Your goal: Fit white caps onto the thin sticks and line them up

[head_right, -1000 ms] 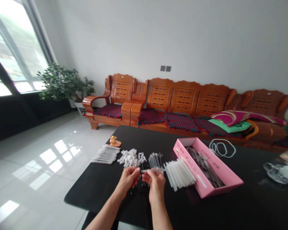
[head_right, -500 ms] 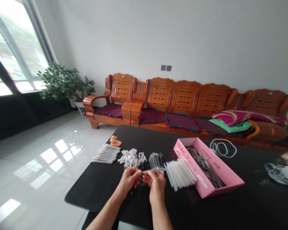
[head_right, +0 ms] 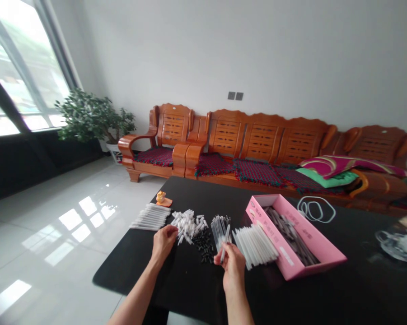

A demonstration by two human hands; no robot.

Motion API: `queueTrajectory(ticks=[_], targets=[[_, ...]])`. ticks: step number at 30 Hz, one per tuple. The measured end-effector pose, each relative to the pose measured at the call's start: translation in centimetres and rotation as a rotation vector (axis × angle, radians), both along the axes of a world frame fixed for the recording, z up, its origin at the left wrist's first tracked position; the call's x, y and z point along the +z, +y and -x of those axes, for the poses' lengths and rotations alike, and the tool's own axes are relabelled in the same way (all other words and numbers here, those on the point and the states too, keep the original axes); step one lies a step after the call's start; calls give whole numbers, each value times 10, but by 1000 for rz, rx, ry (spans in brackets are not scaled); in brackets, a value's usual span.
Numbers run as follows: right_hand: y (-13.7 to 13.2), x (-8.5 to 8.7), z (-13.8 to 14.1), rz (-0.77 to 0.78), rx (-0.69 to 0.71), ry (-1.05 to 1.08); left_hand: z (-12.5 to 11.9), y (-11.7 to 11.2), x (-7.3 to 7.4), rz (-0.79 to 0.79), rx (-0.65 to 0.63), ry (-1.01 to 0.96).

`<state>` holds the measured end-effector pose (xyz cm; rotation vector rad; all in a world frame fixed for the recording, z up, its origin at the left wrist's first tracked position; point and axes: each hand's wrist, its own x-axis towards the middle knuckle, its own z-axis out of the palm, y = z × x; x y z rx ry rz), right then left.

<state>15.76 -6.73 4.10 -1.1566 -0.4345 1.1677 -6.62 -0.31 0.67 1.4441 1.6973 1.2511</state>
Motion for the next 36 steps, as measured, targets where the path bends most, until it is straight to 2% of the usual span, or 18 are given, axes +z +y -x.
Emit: queueTrajectory(ticks=[4, 9, 14, 18, 21, 25, 27, 29, 32, 36], targets=[[-2, -4, 4, -4, 43, -46, -11, -5, -1, -3, -31, 252], [-2, -5, 2, 7, 59, -42, -17, -10, -5, 42, -29, 454], [-2, -5, 3, 1, 71, -44, -15, -12, -8, 65, -87, 517], [-3, -2, 9, -21, 127, -65, -18, -15, -2, 60, -90, 503], [-5, 2, 14, -42, 190, -108, -20, -15, 9, 25, -48, 288], [-9, 9, 24, -84, 291, -208, -22, -10, 26, 85, -125, -360], [-12, 11, 31, -70, 351, -256, -24, -8, 31, 133, -162, -688], [-16, 12, 37, -66, 396, -330, -25, -7, 33, 167, -165, -936], [-19, 12, 43, -132, 410, -514, -26, -8, 34, 213, -157, -1142], [-20, 16, 45, -205, 391, -735, -28, -11, 36, 220, -179, -1206]])
